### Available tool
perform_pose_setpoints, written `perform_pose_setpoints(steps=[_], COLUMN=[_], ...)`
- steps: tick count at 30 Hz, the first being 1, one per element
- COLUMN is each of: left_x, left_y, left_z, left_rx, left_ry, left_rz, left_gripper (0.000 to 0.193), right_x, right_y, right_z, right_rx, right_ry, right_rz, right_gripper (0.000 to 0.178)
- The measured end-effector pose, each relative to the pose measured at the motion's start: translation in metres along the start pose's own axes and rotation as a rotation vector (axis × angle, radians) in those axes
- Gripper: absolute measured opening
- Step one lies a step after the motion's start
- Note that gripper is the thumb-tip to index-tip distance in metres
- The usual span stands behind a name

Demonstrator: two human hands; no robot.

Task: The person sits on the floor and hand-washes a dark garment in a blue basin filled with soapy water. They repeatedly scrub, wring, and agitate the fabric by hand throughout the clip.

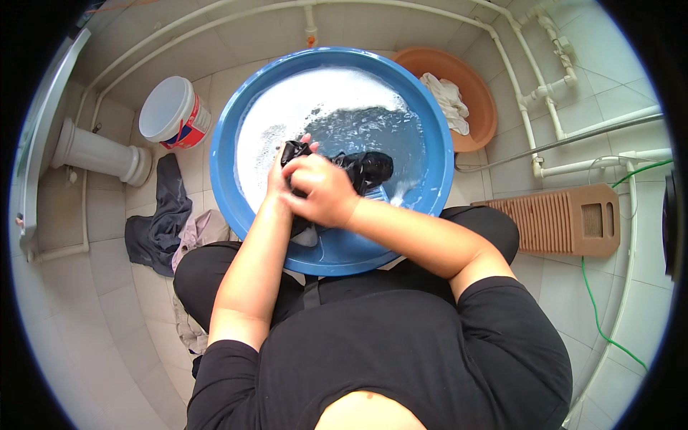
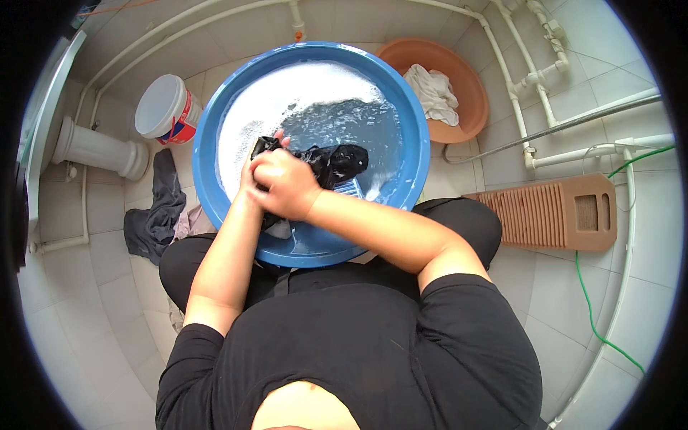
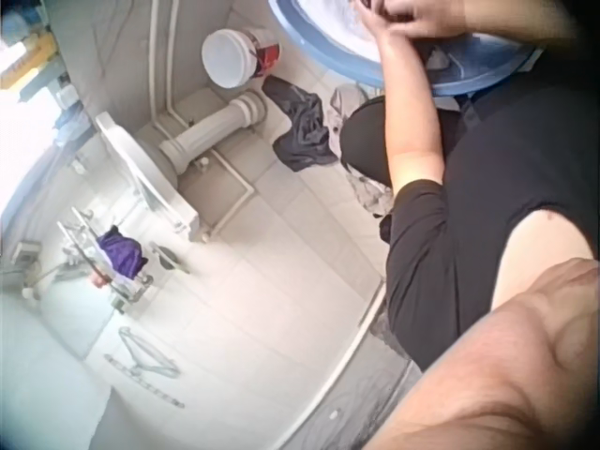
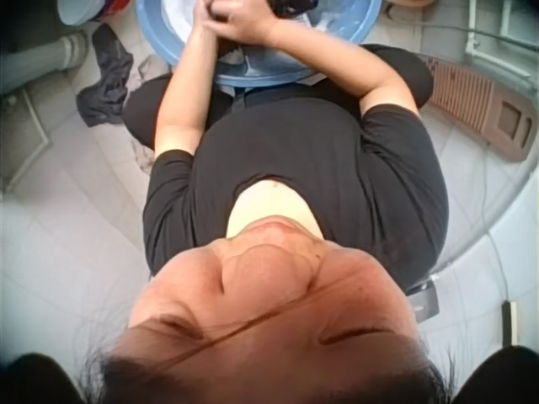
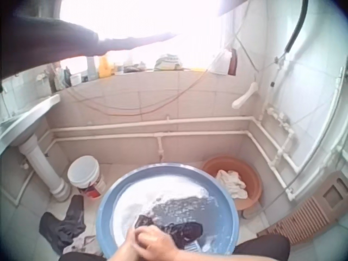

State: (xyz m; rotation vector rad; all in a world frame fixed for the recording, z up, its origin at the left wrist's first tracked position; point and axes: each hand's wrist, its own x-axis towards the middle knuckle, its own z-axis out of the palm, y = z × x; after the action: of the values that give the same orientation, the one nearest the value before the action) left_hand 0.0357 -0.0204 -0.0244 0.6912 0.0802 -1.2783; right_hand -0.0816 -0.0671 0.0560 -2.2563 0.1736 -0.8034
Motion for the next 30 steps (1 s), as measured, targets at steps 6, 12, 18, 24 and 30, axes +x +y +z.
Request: perform_pose_setpoints(steps=[6, 12, 18, 24, 30], left_x=[0.004, -0.003, -0.008, -0.01, 0.007], left_y=[-0.012, -0.017, -0.018, -0.004, 0.001], left_z=[-0.011, 0.005, 0.035, 0.035, -0.006], left_rx=[0.121, 0.147, 0.35, -0.049, -0.087], left_ry=[0.127, 0.072, 0.399, 0.197, 0.209], left_rz=[0.102, 0.187, 0.238, 0.148, 0.081], left_gripper=[0.033, 0.035, 0.03, 0.049, 0.031], right_x=[0.001, 0.02, 0.011, 0.009, -0.031], right_y=[0.037, 0.0, 0.052, 0.173, 0.215], right_z=[0.023, 0.007, 0.02, -0.032, -0.058], right_rx=[-0.184, -0.059, -0.07, -0.15, -0.077], right_ry=[0.208, 0.257, 0.273, 0.135, -0.435], right_rz=[0.04, 0.077, 0.325, 0.852, 0.989], right_gripper=[0.022, 0.019, 0.023, 0.041, 0.076])
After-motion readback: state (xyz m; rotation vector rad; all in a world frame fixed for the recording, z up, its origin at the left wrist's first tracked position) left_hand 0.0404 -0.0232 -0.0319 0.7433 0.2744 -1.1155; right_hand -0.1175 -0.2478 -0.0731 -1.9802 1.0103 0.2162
